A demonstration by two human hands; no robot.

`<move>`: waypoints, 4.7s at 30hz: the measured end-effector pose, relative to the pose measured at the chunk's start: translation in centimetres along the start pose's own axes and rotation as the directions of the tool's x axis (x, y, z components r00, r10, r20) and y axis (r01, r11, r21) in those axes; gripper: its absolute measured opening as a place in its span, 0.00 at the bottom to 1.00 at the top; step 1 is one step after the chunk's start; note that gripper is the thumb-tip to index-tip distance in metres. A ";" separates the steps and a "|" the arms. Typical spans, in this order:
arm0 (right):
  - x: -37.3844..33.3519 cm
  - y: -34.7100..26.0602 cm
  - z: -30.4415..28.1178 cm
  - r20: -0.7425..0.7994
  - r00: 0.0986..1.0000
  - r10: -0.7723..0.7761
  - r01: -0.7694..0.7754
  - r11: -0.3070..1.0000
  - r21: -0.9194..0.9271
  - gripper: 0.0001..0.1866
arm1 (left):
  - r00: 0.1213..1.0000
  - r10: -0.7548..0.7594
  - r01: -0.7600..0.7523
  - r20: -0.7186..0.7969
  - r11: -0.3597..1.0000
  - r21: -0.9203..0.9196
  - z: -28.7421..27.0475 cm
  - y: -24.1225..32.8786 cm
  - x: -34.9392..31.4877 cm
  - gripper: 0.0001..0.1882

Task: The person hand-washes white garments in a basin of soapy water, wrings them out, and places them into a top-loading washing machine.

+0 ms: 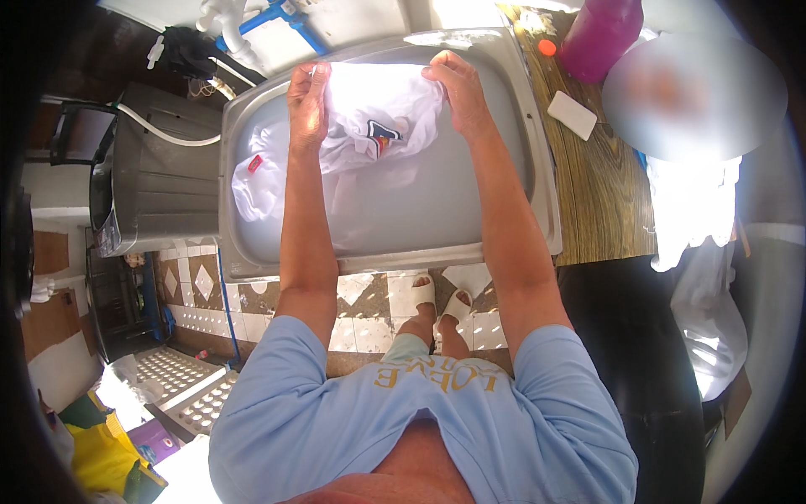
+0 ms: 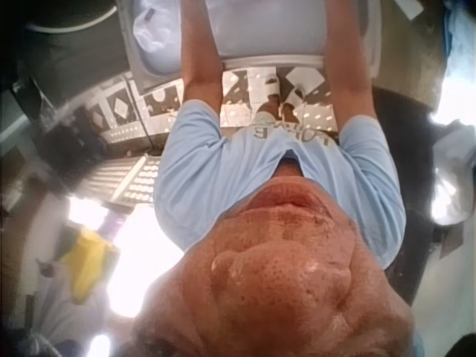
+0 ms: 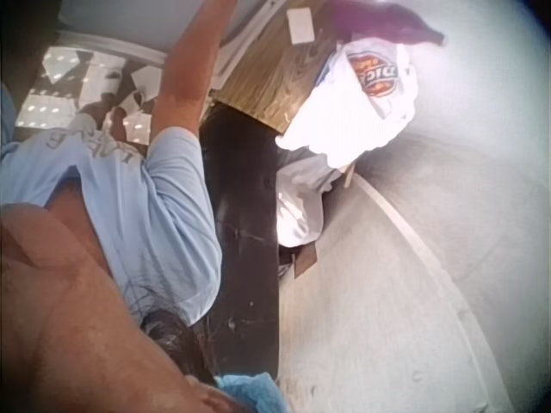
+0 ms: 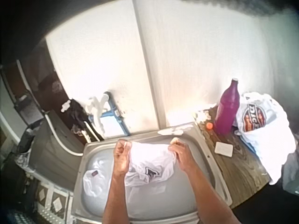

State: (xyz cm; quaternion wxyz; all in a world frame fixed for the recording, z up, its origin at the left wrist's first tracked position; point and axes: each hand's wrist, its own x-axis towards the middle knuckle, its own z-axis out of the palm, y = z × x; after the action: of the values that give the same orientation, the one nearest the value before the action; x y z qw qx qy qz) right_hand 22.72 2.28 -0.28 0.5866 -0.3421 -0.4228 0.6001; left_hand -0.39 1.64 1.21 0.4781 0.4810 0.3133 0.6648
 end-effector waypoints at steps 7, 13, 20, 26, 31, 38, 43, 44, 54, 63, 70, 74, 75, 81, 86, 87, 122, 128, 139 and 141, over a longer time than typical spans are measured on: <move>0.7 5.8 -4.2 -0.135 0.979 -0.150 -0.078 0.338 -0.938 0.17 | 0.981 -0.169 0.005 0.095 0.509 0.861 1.9 -5.3 -1.7 0.16; 0.8 5.9 -2.8 -0.130 0.951 0.281 -0.308 0.825 -0.474 0.18 | 0.981 -0.125 -0.060 0.147 0.523 0.850 -3.3 -9.7 -2.2 0.16; 0.3 6.5 -0.4 -0.046 0.925 0.377 -0.273 0.744 0.610 0.20 | 0.883 -0.458 0.448 0.105 0.751 -0.485 8.1 -1.9 -2.0 0.23; 0.7 10.7 -2.9 0.557 0.830 0.023 -0.535 0.314 0.784 0.15 | 0.911 0.145 -0.376 0.385 0.674 0.636 15.4 -3.1 -7.0 0.20; -1.6 4.7 6.4 -0.188 0.826 0.531 -0.373 0.766 0.524 0.14 | 0.999 0.014 -0.035 0.034 0.597 0.802 7.8 -5.2 0.4 0.19; -0.5 8.9 0.1 0.215 0.976 -0.036 -0.152 0.596 0.788 0.10 | 0.903 0.318 -0.406 0.288 0.417 0.813 9.2 -8.2 0.8 0.18; -0.7 3.0 4.4 -0.293 0.724 0.624 -0.355 0.702 0.617 0.18 | 0.976 -0.027 0.178 -0.216 0.671 0.720 2.4 -7.8 2.2 0.21; -0.3 3.2 3.7 -0.325 0.707 0.628 -0.323 0.696 0.642 0.18 | 0.986 -0.030 0.133 -0.164 0.731 0.670 3.5 -7.0 1.9 0.22; -1.9 3.2 6.5 -0.025 0.990 0.141 0.026 -0.007 1.000 0.17 | 0.950 0.235 -0.309 0.204 0.638 0.705 11.6 -7.2 -2.0 0.23; 0.4 7.3 1.7 0.255 0.911 0.323 -0.388 0.467 0.795 0.17 | 0.950 0.285 -0.289 0.128 0.647 0.705 9.8 -6.7 -1.5 0.22; -1.2 -1.0 1.0 0.021 0.918 0.396 -0.386 0.905 -0.180 0.14 | 0.946 -0.187 0.222 -0.265 0.969 0.108 0.5 -3.2 -0.2 0.23; -0.7 -0.9 -1.8 0.034 0.909 0.415 -0.311 0.730 -0.609 0.13 | 0.932 -0.266 0.264 -0.246 0.964 -0.044 0.5 -1.7 -0.9 0.16; -0.3 -0.8 -2.1 0.037 0.903 0.428 -0.306 0.702 -0.644 0.13 | 0.940 -0.259 0.259 -0.223 0.965 -0.031 0.3 -1.4 -1.2 0.15; -0.2 1.1 -2.8 -0.098 0.966 0.239 -0.244 0.726 -0.643 0.14 | 0.962 -0.236 0.266 -0.134 0.920 0.287 0.8 -1.6 -2.2 0.12; 0.0 2.1 -2.4 -0.173 0.937 0.304 -0.293 0.412 -0.863 0.15 | 1.000 -0.022 0.022 -0.012 0.503 0.864 -0.1 -5.6 -3.0 0.12; 0.0 2.6 -1.9 -0.205 0.935 0.291 -0.294 0.304 -0.906 0.15 | 0.998 -0.014 -0.054 0.062 0.328 0.943 0.0 -5.9 -3.3 0.12; -1.4 2.6 6.2 -0.199 0.720 0.665 -0.472 0.679 0.562 0.15 | 0.939 -0.002 0.166 -0.343 0.877 0.451 4.2 -6.5 -0.6 0.24; 0.2 3.3 2.9 -0.287 0.748 0.598 -0.338 0.716 0.611 0.18 | 0.916 -0.320 0.355 -0.242 0.927 0.120 0.6 -2.6 -2.5 0.24; 1.5 5.3 1.0 -0.253 0.822 0.510 -0.290 0.758 0.584 0.18 | 0.928 -0.370 0.372 -0.052 0.906 0.202 -0.9 -1.4 -2.4 0.09; 1.7 5.3 0.5 -0.246 0.818 0.520 -0.305 0.755 0.581 0.18 | 0.922 -0.387 0.381 -0.026 0.892 0.244 -1.3 -1.5 -2.2 0.08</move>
State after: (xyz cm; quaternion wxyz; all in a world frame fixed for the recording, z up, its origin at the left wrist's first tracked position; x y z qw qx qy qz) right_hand 19.90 4.18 -4.72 0.5781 -0.3715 -0.0313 0.7259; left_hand -0.97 0.11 -1.28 0.5406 0.4725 0.4759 0.5080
